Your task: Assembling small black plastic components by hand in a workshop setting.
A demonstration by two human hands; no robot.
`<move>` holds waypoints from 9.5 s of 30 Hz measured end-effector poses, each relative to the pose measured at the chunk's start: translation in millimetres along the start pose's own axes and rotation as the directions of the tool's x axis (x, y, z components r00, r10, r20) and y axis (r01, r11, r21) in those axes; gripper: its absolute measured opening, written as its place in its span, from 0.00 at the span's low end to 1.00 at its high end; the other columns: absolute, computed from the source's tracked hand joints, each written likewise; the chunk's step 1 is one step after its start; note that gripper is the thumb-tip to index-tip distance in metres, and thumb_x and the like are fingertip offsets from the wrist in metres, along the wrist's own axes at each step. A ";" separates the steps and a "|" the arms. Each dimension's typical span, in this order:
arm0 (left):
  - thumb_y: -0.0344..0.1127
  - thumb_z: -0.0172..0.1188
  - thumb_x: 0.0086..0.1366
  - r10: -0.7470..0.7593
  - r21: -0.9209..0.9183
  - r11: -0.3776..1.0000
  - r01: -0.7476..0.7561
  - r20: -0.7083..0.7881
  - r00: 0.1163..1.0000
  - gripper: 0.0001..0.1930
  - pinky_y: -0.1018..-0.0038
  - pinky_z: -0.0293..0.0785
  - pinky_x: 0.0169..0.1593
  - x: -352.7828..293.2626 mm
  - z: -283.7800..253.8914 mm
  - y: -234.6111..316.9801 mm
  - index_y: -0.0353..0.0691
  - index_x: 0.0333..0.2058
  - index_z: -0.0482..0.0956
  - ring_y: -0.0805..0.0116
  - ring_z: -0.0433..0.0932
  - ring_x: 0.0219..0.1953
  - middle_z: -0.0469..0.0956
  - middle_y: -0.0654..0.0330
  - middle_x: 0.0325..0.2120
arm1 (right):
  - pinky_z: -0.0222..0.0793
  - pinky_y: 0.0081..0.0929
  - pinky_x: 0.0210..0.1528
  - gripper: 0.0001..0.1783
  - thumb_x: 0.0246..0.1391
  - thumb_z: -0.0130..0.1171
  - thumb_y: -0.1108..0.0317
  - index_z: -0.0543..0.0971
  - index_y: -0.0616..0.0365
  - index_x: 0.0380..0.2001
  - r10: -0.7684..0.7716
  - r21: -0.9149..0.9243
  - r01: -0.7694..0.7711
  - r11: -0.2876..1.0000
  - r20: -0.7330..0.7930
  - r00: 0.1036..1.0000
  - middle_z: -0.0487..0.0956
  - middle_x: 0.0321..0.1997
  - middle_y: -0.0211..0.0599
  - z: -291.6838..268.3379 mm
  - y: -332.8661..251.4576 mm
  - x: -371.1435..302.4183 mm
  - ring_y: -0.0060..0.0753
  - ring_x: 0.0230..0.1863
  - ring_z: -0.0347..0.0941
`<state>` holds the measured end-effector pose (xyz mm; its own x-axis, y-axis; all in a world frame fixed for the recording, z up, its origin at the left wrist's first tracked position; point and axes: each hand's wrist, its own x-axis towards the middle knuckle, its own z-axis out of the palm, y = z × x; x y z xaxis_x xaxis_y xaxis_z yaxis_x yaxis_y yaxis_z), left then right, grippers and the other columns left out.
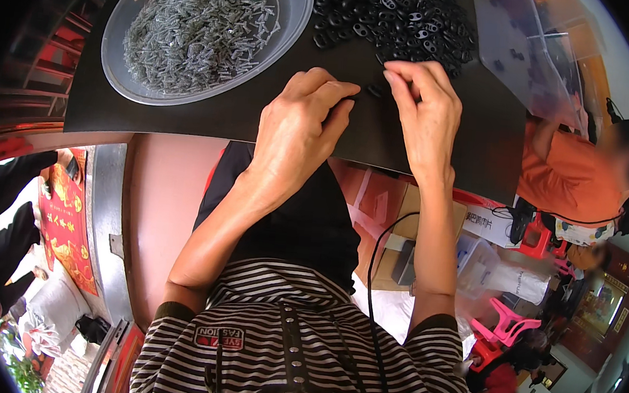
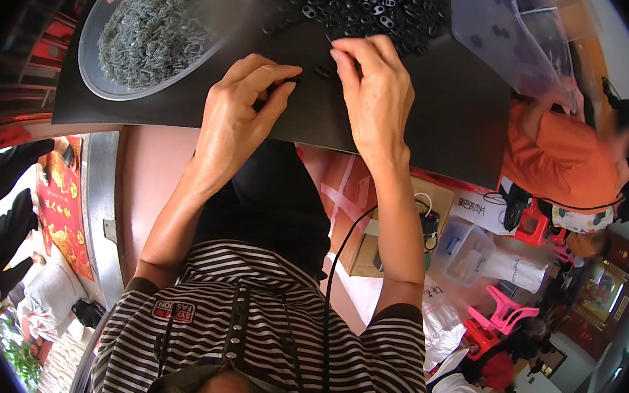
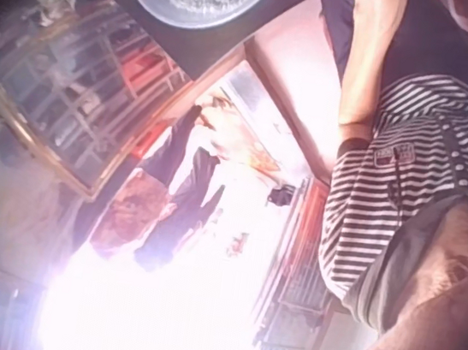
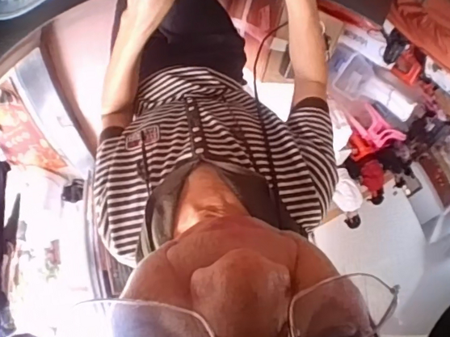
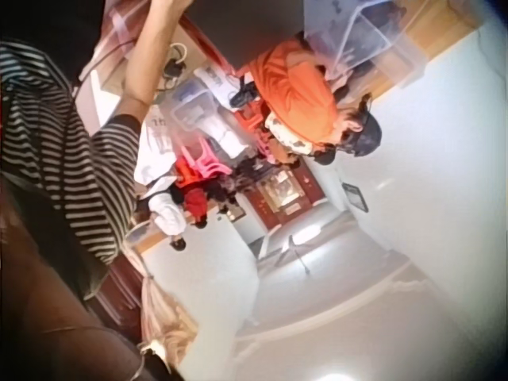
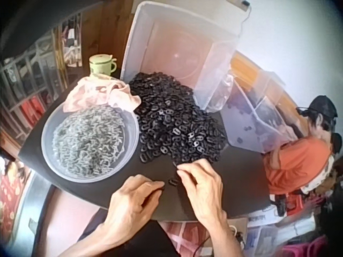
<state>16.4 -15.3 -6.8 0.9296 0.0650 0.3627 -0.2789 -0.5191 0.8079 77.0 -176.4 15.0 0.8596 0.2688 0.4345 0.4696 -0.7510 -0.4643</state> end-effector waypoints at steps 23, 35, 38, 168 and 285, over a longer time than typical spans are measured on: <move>0.27 0.58 0.62 -0.337 -0.731 0.611 0.302 0.105 0.936 0.08 0.83 0.70 0.27 -4.3 -10.4 10.0 0.32 0.39 0.77 0.79 0.75 0.26 0.76 0.61 0.30 | 0.63 0.12 0.31 0.09 0.49 0.65 0.69 0.81 0.63 0.32 0.322 0.559 -0.521 0.645 0.419 0.849 0.76 0.24 0.24 -27.5 -40.7 8.3 0.12 0.27 0.67; 0.33 0.57 0.65 -0.347 -0.922 0.123 0.366 0.306 0.887 0.09 0.80 0.75 0.32 -10.3 -17.1 0.3 0.32 0.38 0.76 0.73 0.78 0.29 0.79 0.56 0.31 | 0.51 0.10 0.20 0.11 0.54 0.61 0.64 0.82 0.59 0.36 0.276 0.590 -0.516 0.621 0.452 0.848 0.77 0.23 0.21 -24.7 -52.6 -0.4 0.07 0.20 0.59; 0.33 0.57 0.65 -0.348 -0.927 0.120 0.355 0.296 0.890 0.09 0.80 0.75 0.33 -11.9 -20.2 -1.1 0.32 0.37 0.76 0.72 0.78 0.29 0.79 0.56 0.31 | 0.50 0.09 0.20 0.11 0.54 0.61 0.64 0.82 0.59 0.37 0.267 0.581 -0.511 0.633 0.456 0.849 0.76 0.24 0.21 -23.0 -56.9 1.3 0.07 0.19 0.58; 0.34 0.54 0.67 -0.373 -0.965 0.075 0.252 0.208 0.904 0.09 0.78 0.75 0.35 -12.9 -14.0 -8.6 0.32 0.35 0.72 0.71 0.78 0.29 0.79 0.54 0.32 | 0.67 0.15 0.35 0.08 0.55 0.58 0.72 0.80 0.64 0.37 0.055 0.661 -0.359 0.658 0.434 0.899 0.80 0.34 0.33 -7.6 -61.2 37.9 0.17 0.35 0.73; 0.28 0.56 0.65 -0.343 -0.939 0.120 0.321 0.264 0.901 0.04 0.78 0.77 0.30 -20.1 -28.0 17.6 0.34 0.34 0.73 0.70 0.80 0.27 0.80 0.53 0.28 | 0.72 0.10 0.30 0.16 0.56 0.58 0.68 0.75 0.64 0.47 0.184 0.695 -0.678 -0.239 0.718 0.671 0.78 0.33 0.32 -16.9 -37.8 -14.8 0.14 0.30 0.72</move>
<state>-13.9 -1.9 13.1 0.9972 0.0117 -0.0733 0.0389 0.7591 0.6498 43.2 -162.2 39.2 0.8081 0.4751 -0.3481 -0.5549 0.4160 -0.7204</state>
